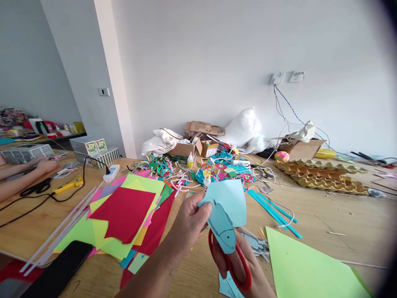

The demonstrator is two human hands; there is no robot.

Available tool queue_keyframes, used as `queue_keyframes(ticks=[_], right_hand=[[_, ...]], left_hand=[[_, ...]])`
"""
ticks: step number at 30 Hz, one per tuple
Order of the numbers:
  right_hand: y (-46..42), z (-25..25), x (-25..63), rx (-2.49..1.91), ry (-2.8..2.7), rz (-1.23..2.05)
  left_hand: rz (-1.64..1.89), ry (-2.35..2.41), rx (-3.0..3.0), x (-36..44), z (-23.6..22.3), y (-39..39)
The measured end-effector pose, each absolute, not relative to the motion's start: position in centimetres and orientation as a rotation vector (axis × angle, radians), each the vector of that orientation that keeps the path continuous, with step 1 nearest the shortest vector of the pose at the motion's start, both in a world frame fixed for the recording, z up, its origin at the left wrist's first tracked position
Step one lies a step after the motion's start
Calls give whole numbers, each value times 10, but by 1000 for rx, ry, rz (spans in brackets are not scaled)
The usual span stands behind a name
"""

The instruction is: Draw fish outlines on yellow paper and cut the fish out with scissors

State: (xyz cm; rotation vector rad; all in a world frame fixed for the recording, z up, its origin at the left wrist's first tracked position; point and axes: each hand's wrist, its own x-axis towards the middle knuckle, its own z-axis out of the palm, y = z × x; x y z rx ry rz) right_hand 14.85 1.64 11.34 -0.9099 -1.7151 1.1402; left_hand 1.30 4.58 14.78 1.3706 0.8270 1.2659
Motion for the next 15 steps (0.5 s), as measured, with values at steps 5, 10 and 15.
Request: queue_keyframes(ticks=[5, 10, 15], right_hand=[[19, 113, 149, -843, -1725, 1239], [18, 114, 149, -848, -1695, 1296], [18, 118, 147, -852, -1693, 1310]], left_hand=[[1253, 822, 1336, 12, 146, 46], [1289, 833, 1370, 12, 147, 44], [1288, 813, 1375, 10, 146, 47]])
